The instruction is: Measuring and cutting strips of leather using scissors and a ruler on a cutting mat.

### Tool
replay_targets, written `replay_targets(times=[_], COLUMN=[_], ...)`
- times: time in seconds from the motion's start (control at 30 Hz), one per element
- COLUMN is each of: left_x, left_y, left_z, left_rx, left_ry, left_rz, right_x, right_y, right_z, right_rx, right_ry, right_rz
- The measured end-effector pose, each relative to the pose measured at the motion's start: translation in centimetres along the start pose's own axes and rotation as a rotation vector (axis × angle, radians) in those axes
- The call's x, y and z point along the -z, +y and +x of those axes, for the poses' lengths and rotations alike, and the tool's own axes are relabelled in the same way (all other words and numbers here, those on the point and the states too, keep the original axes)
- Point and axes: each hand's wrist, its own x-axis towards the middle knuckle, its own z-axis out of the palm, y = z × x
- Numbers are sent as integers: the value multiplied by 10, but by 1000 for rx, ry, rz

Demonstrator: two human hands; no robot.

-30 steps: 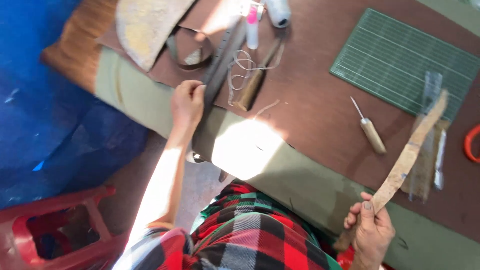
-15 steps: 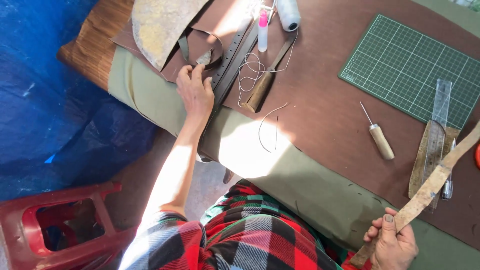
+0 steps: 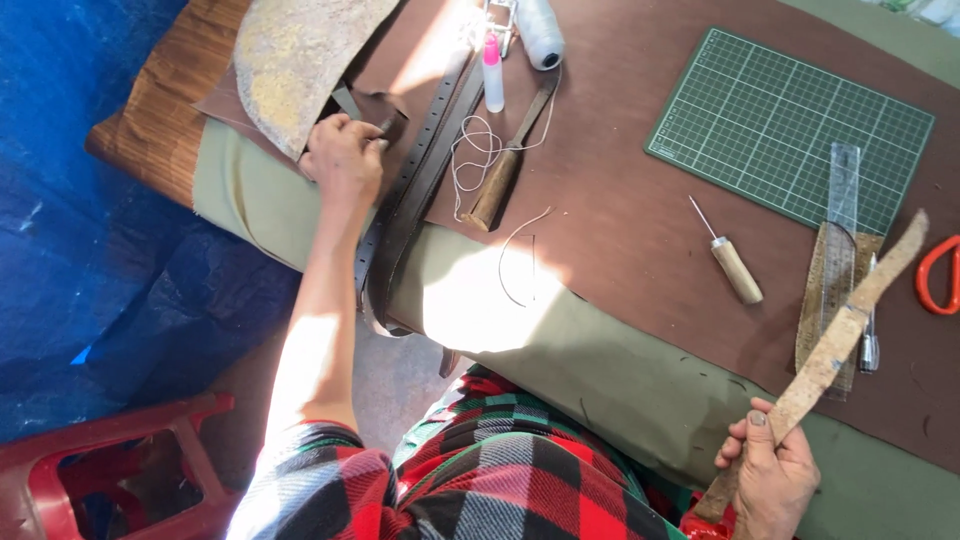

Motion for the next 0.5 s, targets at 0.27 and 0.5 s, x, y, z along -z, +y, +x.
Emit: replay_targets(times=[0.27,0.5], left_x=[42,108], left_y=[-1,45], left_z=[30,41], left_rx=[-121,143], left_ry=[-226,-331], left_rz=[-226,-1137], right_x=[-3,-2], right_y=[-18,-15], right_z=[-6,-6], right_rx=[-42,-37], right_ry=[-34,-14], right_rz=[-58,-59])
